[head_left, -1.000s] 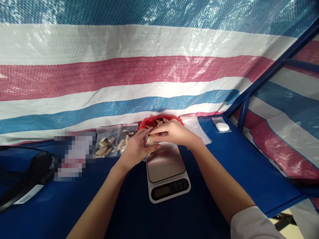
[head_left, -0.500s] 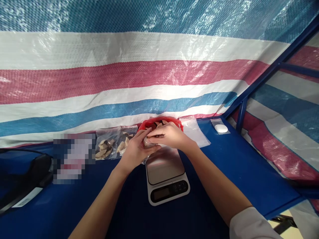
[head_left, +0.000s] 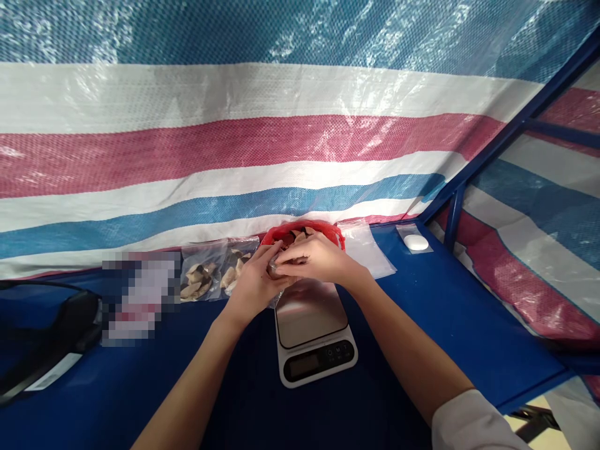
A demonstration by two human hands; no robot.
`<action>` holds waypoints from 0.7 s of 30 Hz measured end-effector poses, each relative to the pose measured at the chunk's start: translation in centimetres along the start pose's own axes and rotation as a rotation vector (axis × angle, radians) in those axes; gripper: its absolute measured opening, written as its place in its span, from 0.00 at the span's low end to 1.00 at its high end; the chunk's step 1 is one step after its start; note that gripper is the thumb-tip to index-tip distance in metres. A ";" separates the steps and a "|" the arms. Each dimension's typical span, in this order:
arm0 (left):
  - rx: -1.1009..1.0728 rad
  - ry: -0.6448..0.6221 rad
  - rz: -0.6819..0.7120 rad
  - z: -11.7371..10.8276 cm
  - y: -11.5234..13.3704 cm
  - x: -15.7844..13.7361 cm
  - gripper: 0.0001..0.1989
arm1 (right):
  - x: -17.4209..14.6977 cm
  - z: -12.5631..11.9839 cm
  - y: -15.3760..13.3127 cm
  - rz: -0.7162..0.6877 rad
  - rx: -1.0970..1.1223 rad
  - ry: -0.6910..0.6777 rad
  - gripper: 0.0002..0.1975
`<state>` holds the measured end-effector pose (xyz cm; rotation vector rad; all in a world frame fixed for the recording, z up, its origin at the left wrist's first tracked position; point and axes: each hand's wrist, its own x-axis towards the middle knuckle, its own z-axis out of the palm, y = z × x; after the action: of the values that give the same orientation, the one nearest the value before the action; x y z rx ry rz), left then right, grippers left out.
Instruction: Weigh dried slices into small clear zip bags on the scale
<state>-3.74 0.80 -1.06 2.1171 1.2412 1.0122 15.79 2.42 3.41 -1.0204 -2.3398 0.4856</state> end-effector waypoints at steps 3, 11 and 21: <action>0.040 0.027 -0.025 0.1 0.1 0.0 0.36 | 0.0 -0.1 0.3 -0.022 0.003 -0.014 0.10; 0.042 0.043 0.024 0.0 0.8 0.1 0.22 | -0.3 -0.4 1.0 -0.035 0.184 0.055 0.07; -0.068 0.019 0.079 0.6 0.8 0.1 0.22 | -0.4 -0.4 2.1 -0.019 0.284 -0.006 0.08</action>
<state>-2.82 0.50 -0.75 2.1237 1.1238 1.0953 17.46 3.53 2.52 -0.8620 -2.2038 0.7884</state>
